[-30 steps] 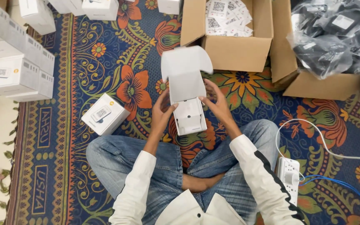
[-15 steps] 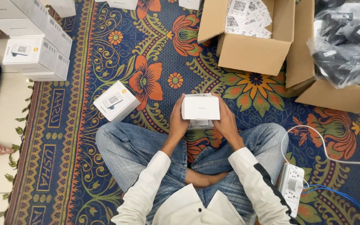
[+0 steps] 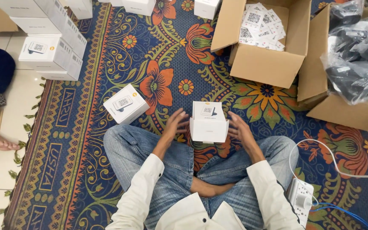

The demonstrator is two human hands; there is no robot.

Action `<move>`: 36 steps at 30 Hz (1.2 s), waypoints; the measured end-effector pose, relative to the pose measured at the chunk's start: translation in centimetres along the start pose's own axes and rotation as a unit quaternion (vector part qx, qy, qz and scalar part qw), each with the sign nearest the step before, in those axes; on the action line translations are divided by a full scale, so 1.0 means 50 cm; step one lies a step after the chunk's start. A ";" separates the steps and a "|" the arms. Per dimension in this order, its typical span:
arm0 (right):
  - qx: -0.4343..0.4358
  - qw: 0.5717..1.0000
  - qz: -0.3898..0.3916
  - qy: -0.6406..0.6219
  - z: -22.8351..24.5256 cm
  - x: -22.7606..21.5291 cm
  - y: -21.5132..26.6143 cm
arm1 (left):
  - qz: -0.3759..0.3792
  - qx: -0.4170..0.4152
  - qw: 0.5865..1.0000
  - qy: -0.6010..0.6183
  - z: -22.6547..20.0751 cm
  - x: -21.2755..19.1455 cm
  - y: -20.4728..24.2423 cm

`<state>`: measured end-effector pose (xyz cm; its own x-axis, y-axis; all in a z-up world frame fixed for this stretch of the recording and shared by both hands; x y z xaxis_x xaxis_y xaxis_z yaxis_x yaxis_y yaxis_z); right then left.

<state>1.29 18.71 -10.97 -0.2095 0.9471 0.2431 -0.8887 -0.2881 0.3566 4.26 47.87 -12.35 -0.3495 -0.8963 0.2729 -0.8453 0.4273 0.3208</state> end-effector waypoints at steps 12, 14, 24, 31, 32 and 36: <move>0.033 0.976 -0.001 0.214 -0.075 0.025 -0.052 | 0.030 -0.018 0.964 -0.263 0.063 0.073 -0.016; 0.002 0.974 -0.011 0.225 -0.055 0.044 -0.027 | 0.003 -0.027 0.951 -0.308 0.035 0.088 0.025; 0.091 0.922 -0.067 0.369 -0.051 0.076 0.100 | -0.049 -0.012 0.935 -0.352 0.011 0.113 0.121; 0.110 0.920 -0.075 0.369 -0.026 0.092 0.108 | -0.044 -0.041 0.935 -0.349 -0.004 0.129 0.130; 0.085 0.919 -0.069 0.379 -0.026 0.094 0.106 | -0.051 -0.047 0.927 -0.368 -0.008 0.130 0.134; 0.087 0.901 -0.067 0.419 -0.017 0.106 0.102 | -0.074 -0.044 0.909 -0.407 -0.055 0.137 0.138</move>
<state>-4.68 22.36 -8.63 -0.4033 0.7287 -0.5535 -0.8673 -0.1116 0.4851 -2.83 45.02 -5.77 -0.4475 -0.7200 -0.5304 -0.8848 0.2704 0.3795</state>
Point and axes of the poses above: each hand's wrist, its own y-axis away from the middle knuckle, its own x-axis out of the palm, z = x × y, the point moved 8 cm from there along -y, towards the middle knuckle, and after that the axes turned 13 degrees about z, right-handed, at the moved point
